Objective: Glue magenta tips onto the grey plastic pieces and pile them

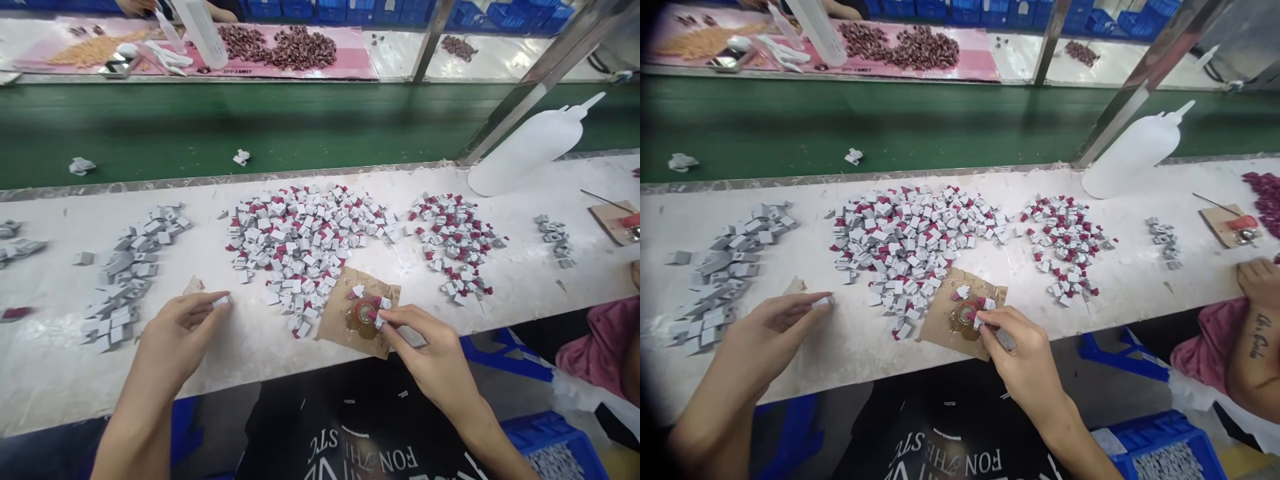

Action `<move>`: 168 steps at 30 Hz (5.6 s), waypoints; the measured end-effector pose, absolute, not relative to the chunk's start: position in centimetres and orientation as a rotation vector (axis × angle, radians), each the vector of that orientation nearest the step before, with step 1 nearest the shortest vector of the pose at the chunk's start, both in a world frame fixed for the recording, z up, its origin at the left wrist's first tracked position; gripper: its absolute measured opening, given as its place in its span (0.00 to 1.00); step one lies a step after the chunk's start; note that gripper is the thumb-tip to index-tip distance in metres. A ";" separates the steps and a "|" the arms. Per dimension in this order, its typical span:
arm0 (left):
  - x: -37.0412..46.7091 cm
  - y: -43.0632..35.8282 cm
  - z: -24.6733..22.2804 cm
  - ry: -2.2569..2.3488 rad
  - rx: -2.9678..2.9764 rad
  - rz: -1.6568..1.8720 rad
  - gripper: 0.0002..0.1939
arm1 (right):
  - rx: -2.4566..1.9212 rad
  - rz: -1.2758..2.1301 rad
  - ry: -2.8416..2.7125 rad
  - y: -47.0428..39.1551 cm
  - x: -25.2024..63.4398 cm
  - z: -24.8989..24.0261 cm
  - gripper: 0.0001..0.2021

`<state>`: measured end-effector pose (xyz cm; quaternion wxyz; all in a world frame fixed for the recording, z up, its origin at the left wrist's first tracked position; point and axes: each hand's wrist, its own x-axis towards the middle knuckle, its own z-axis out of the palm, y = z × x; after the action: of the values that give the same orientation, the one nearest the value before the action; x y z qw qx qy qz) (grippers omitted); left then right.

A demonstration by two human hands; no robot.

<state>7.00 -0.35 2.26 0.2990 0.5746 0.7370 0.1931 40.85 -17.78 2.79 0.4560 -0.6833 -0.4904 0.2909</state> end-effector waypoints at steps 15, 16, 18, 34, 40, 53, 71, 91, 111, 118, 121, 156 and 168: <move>18.5 -3.3 5.3 1.130 1.318 0.666 0.20 | -1.348 1.056 -0.791 -14.8 41.5 4.7 0.07; 20.0 -3.3 5.5 1.037 1.290 0.659 0.18 | -1.303 1.077 -0.754 -14.4 41.4 4.7 0.08; 22.2 -3.3 6.0 0.919 1.239 0.642 0.14 | -1.248 1.091 -0.712 -13.6 41.2 4.6 0.09; 23.3 -2.8 6.7 0.816 1.453 0.627 0.06 | -1.286 1.019 -0.875 -11.9 41.7 6.1 0.06; 26.6 5.0 8.8 0.877 1.849 0.519 0.08 | -1.421 0.931 -1.016 -7.9 45.3 5.7 0.15; 35.6 26.3 4.8 1.756 1.780 0.226 0.20 | -2.238 0.280 -0.865 13.8 63.1 3.9 0.18; 27.0 5.2 6.8 0.722 1.533 0.637 0.08 | -1.400 0.788 -1.253 -4.2 44.9 7.0 0.09; 6.9 -1.4 3.4 2.202 1.957 0.667 0.17 | -1.824 1.032 -0.659 -18.7 45.1 0.3 0.21; 7.8 -1.2 3.0 2.011 1.589 0.575 0.14 | -1.690 0.701 -1.154 -18.6 41.2 2.7 0.06; 6.5 -1.2 1.5 1.849 1.536 0.557 0.15 | -1.660 0.722 -1.188 -17.7 40.9 2.5 0.06; 6.3 -0.7 1.7 1.803 1.453 0.532 0.21 | -1.664 0.737 -1.188 -17.6 41.1 2.6 0.06; 24.7 1.2 7.7 0.782 1.472 0.554 0.09 | -1.227 1.074 -0.912 -9.4 43.5 5.2 0.08; 31.9 19.5 8.2 1.439 1.743 0.533 0.10 | -2.210 0.266 -1.296 14.7 58.3 4.3 0.26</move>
<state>31.86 19.50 8.20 0.3985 0.6884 0.5683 0.2105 58.27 14.65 4.27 0.2789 -0.8239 -0.4833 0.0990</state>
